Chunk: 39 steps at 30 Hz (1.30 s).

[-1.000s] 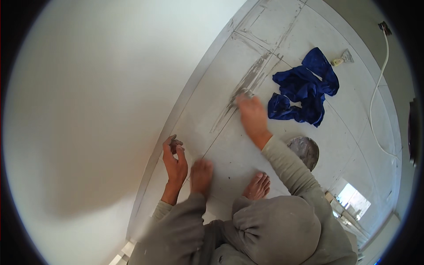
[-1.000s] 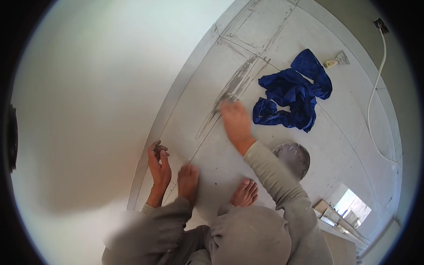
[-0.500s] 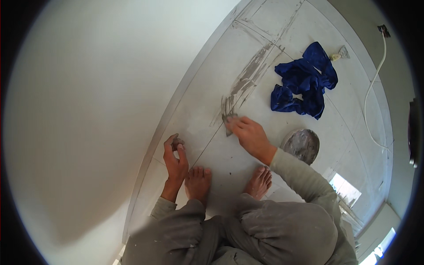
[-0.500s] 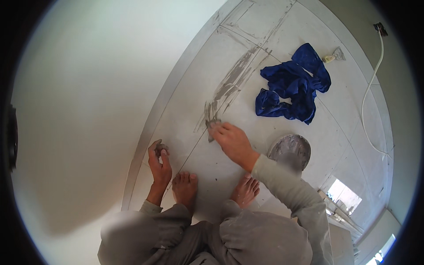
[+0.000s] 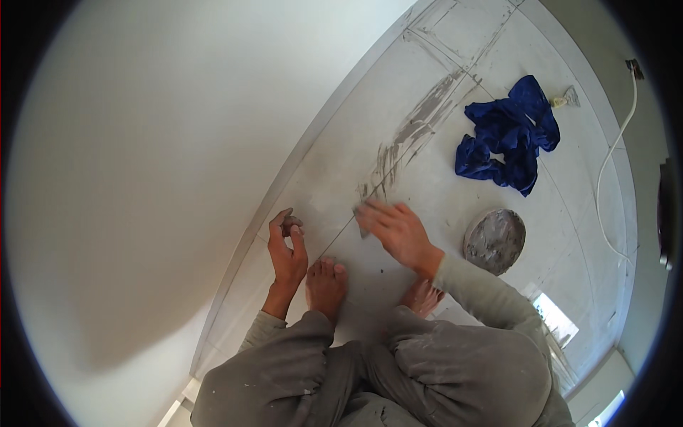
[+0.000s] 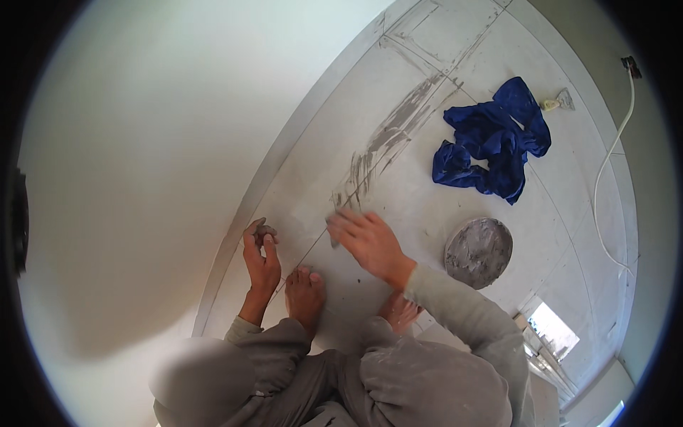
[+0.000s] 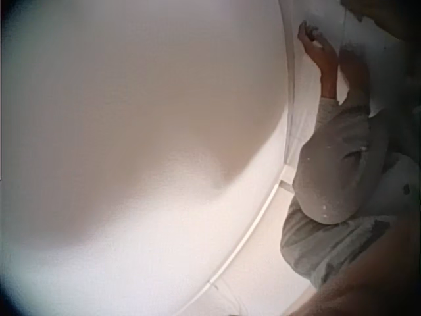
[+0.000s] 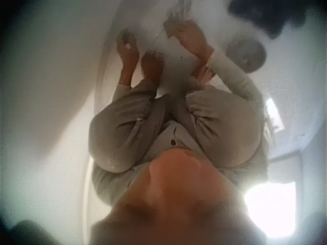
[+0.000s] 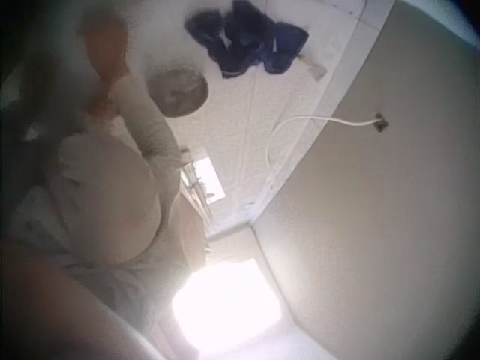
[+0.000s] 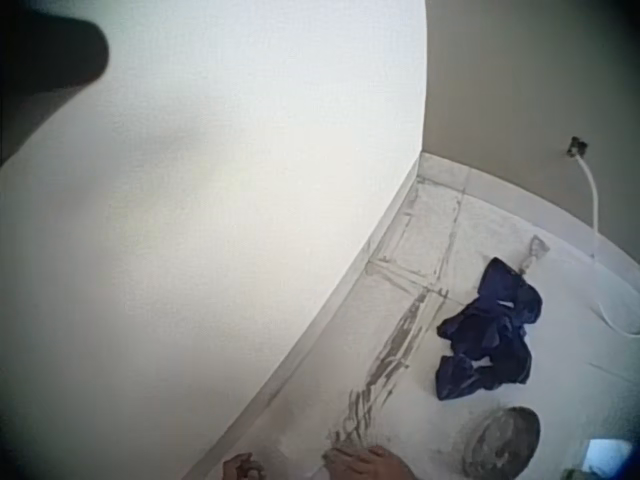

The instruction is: The person applies grout to the joints between floor tiles and along the wall base using a small piece of flexible material, smoothing the lines with their fingers.

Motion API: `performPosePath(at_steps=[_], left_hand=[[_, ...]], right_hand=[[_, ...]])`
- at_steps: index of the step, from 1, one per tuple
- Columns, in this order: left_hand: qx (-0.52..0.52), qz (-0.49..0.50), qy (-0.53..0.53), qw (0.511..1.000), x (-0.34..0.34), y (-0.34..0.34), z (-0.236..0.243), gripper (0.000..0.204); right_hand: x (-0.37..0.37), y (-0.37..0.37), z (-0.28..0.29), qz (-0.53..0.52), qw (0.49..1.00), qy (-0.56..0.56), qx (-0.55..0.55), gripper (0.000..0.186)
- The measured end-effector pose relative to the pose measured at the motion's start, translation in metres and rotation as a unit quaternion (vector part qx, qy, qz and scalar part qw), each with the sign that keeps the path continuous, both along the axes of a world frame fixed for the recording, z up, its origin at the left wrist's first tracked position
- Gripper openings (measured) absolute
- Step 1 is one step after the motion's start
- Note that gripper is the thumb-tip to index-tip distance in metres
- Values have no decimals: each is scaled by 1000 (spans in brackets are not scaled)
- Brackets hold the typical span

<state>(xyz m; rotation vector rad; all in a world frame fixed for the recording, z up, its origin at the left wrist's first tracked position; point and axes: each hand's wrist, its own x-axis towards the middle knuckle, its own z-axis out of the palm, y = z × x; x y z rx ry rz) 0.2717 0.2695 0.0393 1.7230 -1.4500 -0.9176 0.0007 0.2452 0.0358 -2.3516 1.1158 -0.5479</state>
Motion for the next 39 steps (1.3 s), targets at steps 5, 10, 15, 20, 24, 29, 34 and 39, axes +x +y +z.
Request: performPosePath(at_steps=[5, 10, 15, 20, 24, 29, 34, 39], left_hand=[[3, 12, -5, 1000, 4, 7, 1, 34], [-2, 16, -21, 1000, 16, 21, 10, 34], [9, 60, -14, 998, 22, 36, 13, 35], [-4, 53, -38, 998, 39, 50, 9, 34], [16, 67, -26, 997, 35, 52, 5, 34], [11, 79, -40, 996, 42, 62, 2, 33], [24, 77, -37, 996, 41, 67, -3, 32], [13, 90, -32, 995, 41, 67, 0, 33]], right_hand=[[15, 28, -26, -8, 1000, 4, 7, 37], [21, 17, -1, 63, 970, 21, 232, 40], [33, 38, -28, 49, 999, -17, 11, 39], [46, 37, -7, 74, 996, -24, 48, 36], [63, 33, -32, 78, 996, -35, -19, 34], [63, 62, -23, 119, 988, -54, 80, 32], [87, 57, -33, 79, 995, -61, -17, 29], [96, 85, -27, 160, 984, -43, 59, 28]])
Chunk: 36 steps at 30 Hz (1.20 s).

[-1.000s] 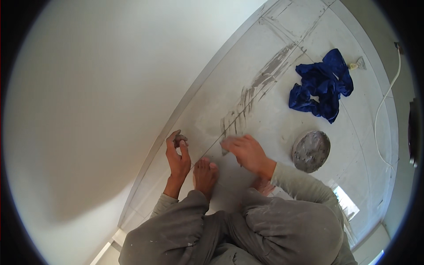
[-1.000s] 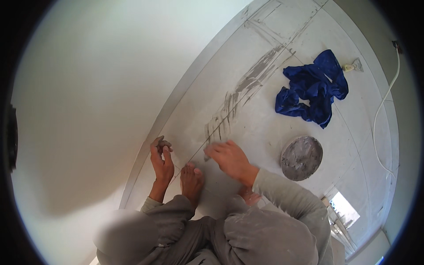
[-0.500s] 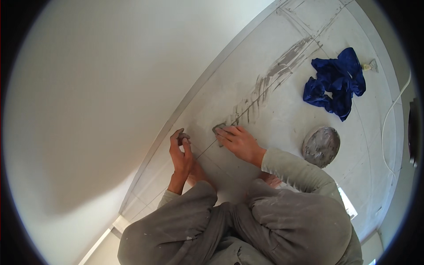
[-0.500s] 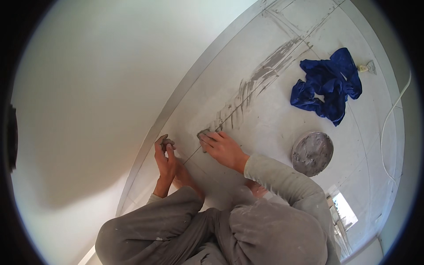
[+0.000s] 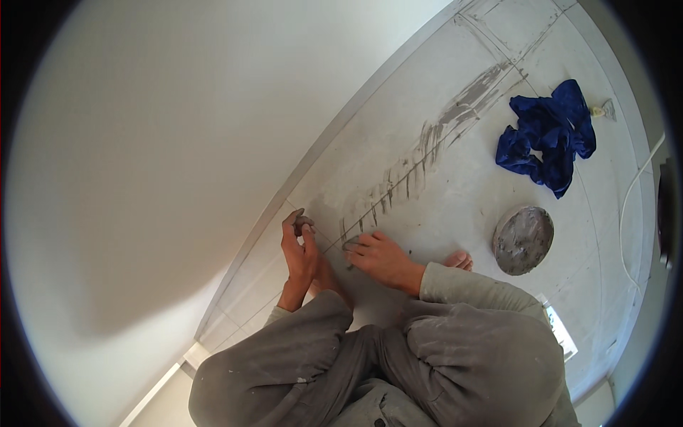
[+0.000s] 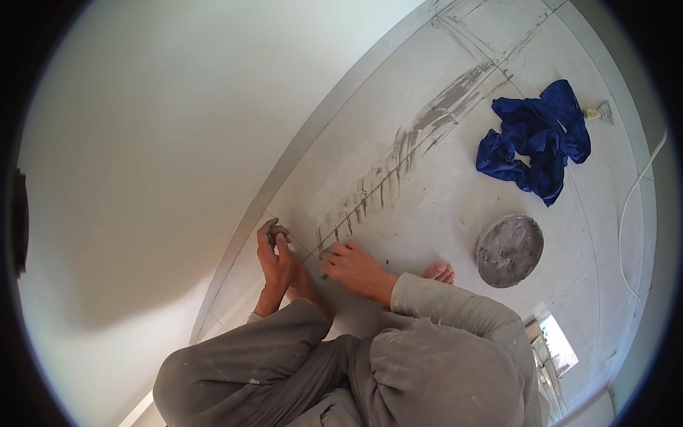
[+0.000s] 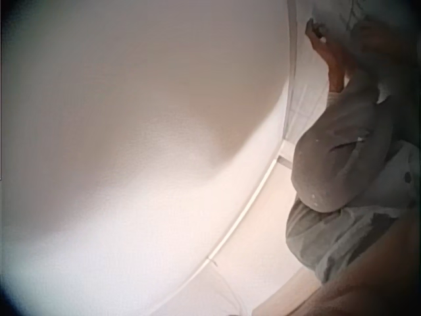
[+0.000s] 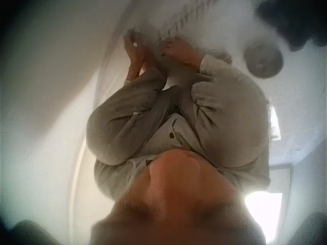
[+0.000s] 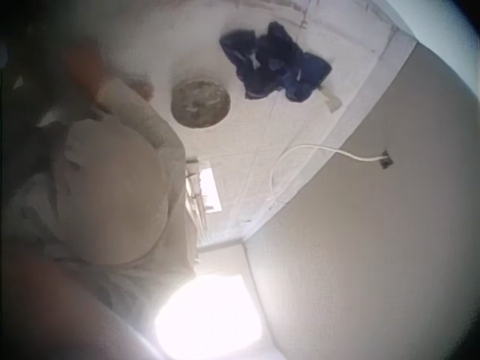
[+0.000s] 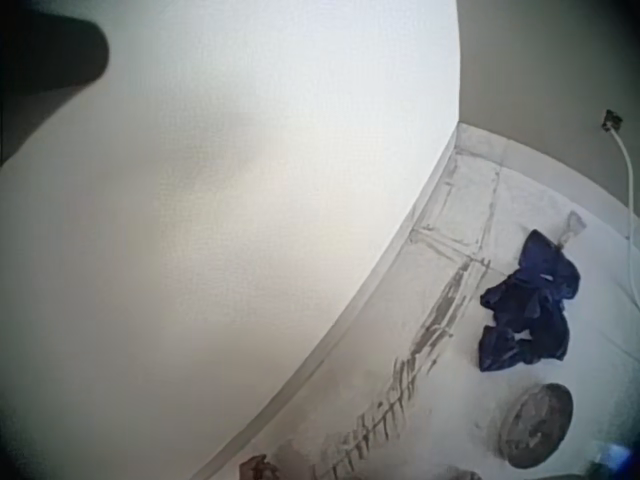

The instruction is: The person applies grout to the joints between floor tiles and along the wall base using a small piece of flexible material, smoothing the lines with their fingers.

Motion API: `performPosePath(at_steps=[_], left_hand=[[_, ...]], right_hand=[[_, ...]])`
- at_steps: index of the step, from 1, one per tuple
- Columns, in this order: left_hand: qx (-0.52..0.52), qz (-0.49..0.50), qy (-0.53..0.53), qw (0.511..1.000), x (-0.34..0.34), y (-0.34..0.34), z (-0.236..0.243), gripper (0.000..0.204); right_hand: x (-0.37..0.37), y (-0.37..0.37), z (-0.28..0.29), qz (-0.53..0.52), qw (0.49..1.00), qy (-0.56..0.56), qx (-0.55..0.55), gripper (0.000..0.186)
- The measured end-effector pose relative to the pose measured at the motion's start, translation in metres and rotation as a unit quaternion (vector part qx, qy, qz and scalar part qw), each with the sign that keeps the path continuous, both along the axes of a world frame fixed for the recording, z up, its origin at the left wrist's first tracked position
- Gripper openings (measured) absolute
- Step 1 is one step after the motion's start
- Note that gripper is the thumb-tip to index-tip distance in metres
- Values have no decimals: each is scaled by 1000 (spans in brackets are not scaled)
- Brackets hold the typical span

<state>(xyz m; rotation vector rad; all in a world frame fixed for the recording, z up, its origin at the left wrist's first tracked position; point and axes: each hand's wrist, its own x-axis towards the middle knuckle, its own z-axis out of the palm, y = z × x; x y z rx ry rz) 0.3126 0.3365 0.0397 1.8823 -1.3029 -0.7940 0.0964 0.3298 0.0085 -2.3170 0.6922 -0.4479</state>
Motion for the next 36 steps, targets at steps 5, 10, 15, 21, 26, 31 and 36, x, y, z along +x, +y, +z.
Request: performPosePath(at_steps=[5, 10, 15, 21, 26, 31, 36], left_hand=[[3, -9, 3, 1000, -5, -2, -3, 34], [-3, -1, -5, 1000, -3, -12, 1, 34], [2, -10, 16, 1000, -10, -9, -2, 33], [-10, 2, 5, 1000, -7, -9, 3, 33], [2, 1, 27, 1000, -11, -11, 2, 33], [7, 5, 17, 1000, -8, -13, 8, 34], [10, -14, 19, 1000, -14, -13, 1, 34]], right_hand=[[13, -10, -15, -19, 995, -23, -93, 25], [6, -4, 1, 105, 993, 43, 36, 21], [18, -13, -20, -9, 996, -30, -88, 21], [8, -5, -2, 54, 998, -3, -8, 24], [-34, -32, -2, -72, 995, 21, -59, 30], [-28, -48, 21, 2, 992, 95, 84, 31], [-33, -36, -9, -92, 993, 17, -71, 32]])
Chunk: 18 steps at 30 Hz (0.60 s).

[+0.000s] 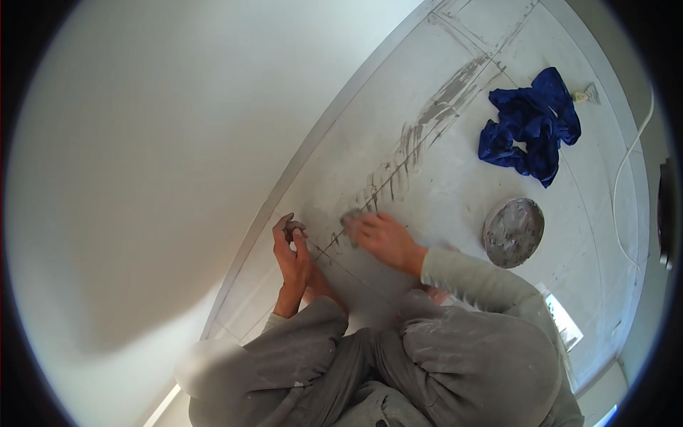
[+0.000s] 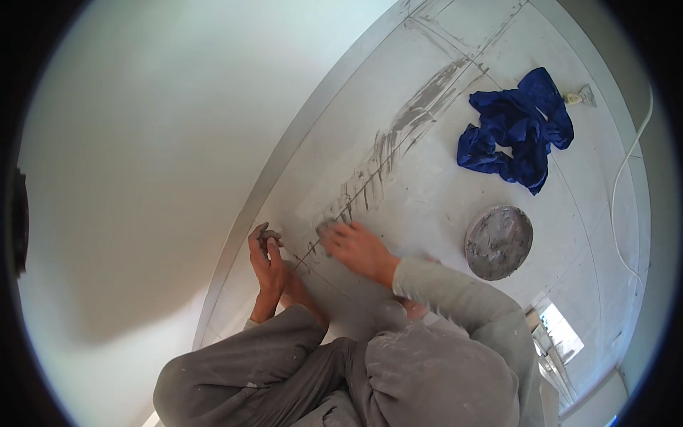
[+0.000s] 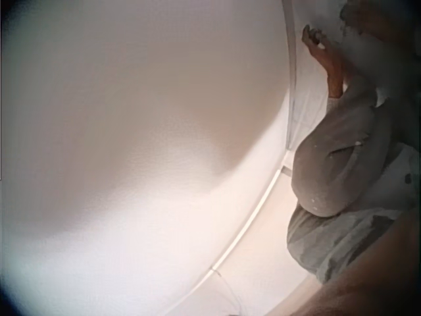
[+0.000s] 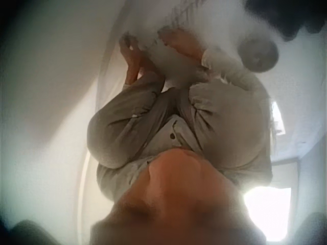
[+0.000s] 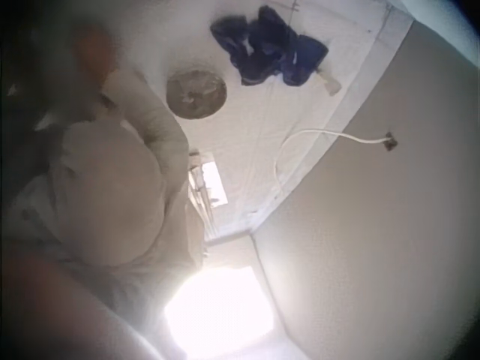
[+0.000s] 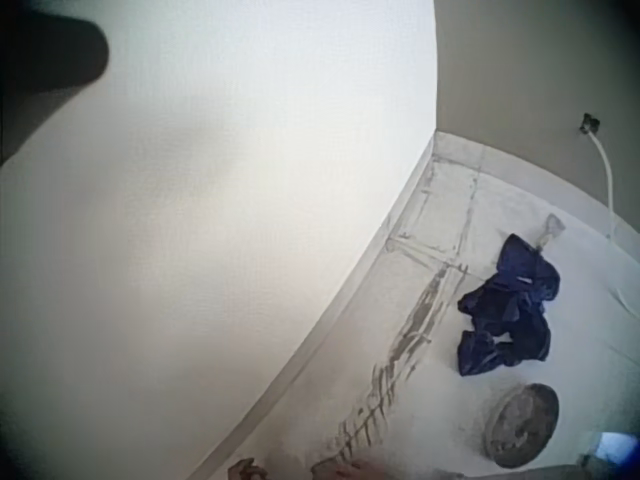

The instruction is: The person applies grout to the joints between floor tiles and along the wall base using a small piece of flexible material, smoothing the lines with their fingers.

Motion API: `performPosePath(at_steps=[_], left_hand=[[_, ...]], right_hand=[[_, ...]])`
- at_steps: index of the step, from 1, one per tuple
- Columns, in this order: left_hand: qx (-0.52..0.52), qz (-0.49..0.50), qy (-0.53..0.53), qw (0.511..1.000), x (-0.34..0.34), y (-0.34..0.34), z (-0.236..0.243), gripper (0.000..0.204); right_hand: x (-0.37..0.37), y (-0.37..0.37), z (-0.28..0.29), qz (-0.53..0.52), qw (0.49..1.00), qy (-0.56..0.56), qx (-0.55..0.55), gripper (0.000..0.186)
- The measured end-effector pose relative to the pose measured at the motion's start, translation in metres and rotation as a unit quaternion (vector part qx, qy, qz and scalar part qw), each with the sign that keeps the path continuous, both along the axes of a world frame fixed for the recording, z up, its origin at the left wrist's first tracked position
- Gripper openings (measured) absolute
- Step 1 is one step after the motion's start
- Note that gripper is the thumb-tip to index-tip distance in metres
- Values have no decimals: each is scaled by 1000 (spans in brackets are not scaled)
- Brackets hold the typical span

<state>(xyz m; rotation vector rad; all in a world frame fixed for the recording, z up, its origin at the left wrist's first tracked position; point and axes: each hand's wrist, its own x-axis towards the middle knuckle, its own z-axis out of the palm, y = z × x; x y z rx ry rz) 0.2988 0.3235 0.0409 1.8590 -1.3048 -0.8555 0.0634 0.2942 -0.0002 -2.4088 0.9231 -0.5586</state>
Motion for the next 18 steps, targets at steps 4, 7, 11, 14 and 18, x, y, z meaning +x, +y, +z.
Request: performPosePath(at_steps=[4, 7, 11, 14, 18], left_hand=[[-17, 2, 16, 1000, 2, -4, 0, 34], [-10, -3, 6, 1000, 0, -1, -2, 34], [3, -24, 5, 1000, -2, -7, -2, 35], [5, -28, 17, 999, -5, -10, -1, 36], [-2, -47, 11, 999, -8, -11, -6, 35]], right_hand=[[-15, -3, 21, 52, 993, 36, 103, 35], [-24, -34, 34, -68, 997, -28, 9, 37], [-14, 3, 12, -97, 992, -38, 67, 37], [-21, -4, 22, -125, 978, -92, 142, 36], [-93, -100, 30, -371, 918, -132, 44, 33]])
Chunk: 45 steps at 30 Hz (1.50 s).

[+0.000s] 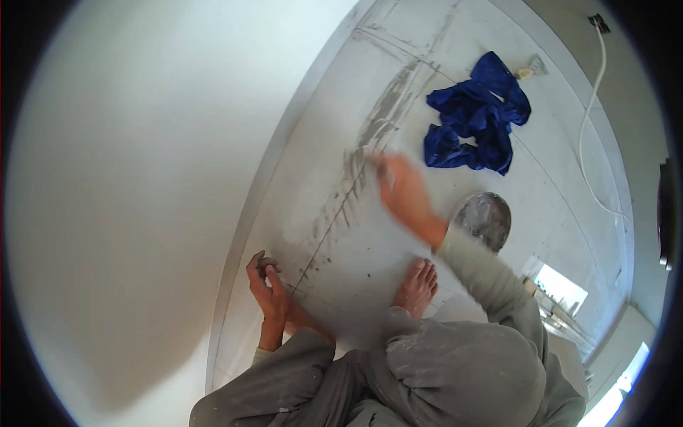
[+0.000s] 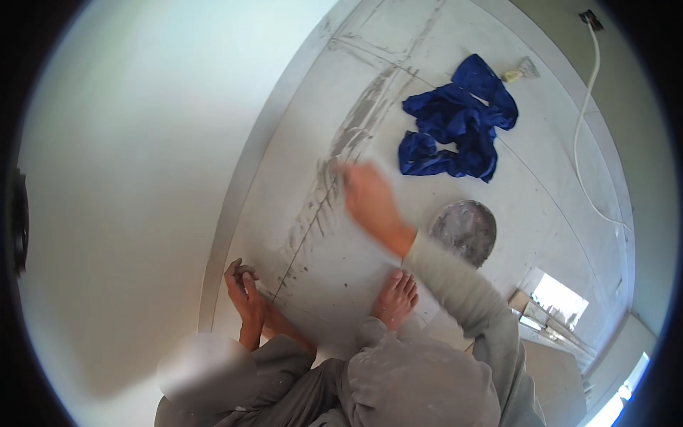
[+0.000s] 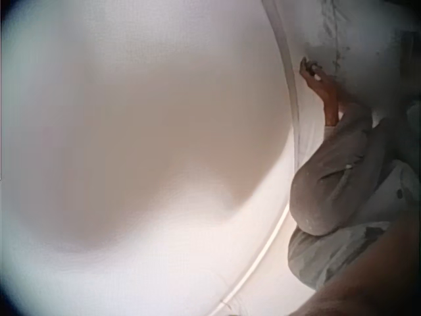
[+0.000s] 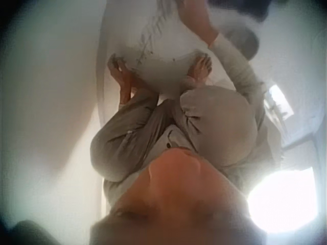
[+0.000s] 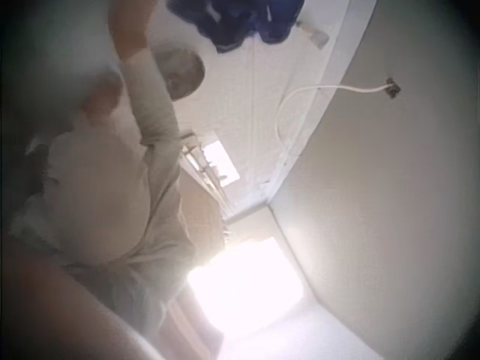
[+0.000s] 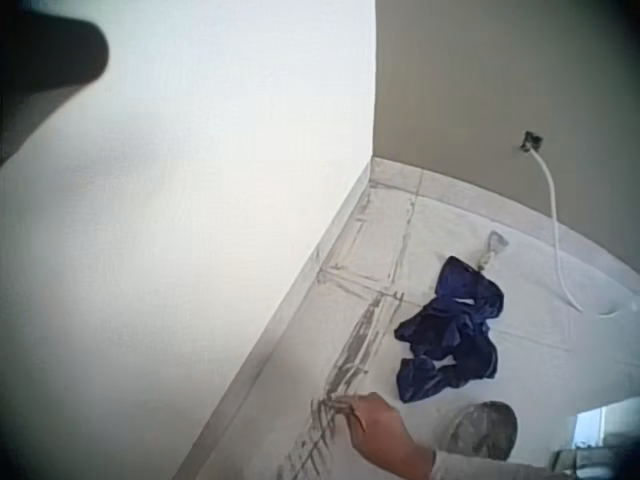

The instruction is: The person applies grout to the joints between floor tiles and along the wall base using a small piece of flexible material, smoothing the lines with their fingers.

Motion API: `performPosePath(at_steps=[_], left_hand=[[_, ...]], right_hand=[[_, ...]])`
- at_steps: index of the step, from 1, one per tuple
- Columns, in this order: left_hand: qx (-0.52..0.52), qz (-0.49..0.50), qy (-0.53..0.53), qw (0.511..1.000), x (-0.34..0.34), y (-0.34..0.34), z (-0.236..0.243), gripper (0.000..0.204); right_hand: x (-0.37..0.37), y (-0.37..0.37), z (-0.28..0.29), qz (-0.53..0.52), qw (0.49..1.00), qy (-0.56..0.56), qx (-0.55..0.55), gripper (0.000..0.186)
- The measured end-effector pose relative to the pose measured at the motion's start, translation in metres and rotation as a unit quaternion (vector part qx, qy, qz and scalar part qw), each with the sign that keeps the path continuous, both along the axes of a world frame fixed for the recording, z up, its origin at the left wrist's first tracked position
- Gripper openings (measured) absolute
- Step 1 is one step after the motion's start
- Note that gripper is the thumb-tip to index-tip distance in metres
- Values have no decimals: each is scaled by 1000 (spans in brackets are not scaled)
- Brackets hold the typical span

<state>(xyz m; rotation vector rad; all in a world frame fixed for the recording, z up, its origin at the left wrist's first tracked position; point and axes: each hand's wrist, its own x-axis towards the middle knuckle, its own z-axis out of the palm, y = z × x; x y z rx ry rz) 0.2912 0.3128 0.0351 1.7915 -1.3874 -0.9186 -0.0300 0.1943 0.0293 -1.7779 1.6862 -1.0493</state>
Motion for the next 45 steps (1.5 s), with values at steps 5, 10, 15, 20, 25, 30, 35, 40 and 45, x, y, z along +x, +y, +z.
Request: performPosePath(at_steps=[5, 10, 15, 20, 25, 30, 35, 40, 45], left_hand=[[13, -6, 9, 1000, -4, -8, -1, 36], [5, -10, 14, 1000, -1, -13, -4, 36], [21, -9, 29, 999, 7, -19, -5, 37], [49, -27, -15, 998, -10, -18, -11, 39], [26, 31, -70, 997, 8, -17, -23, 43], [4, -38, -62, 997, 5, -23, -12, 42], [6, -49, -53, 997, -1, -28, -1, 38], [25, -22, -16, 999, 0, -30, 4, 37], [24, -5, -24, 999, -3, -21, 15, 36]], right_hand=[[-126, -142, -17, -162, 969, 186, -12, 25], [-122, -141, -35, -151, 960, 237, 8, 25], [-43, -68, -36, -46, 982, 179, -33, 29], [23, 29, -21, 25, 992, 106, 68, 35], [83, 68, -2, 191, 958, -12, 215, 28], [2, -6, -10, -18, 991, -44, 122, 34], [-157, -164, -11, -211, 973, 93, 8, 24], [-176, -209, -26, -149, 978, 149, 8, 23], [-98, -146, -28, -86, 985, 148, 11, 26]])
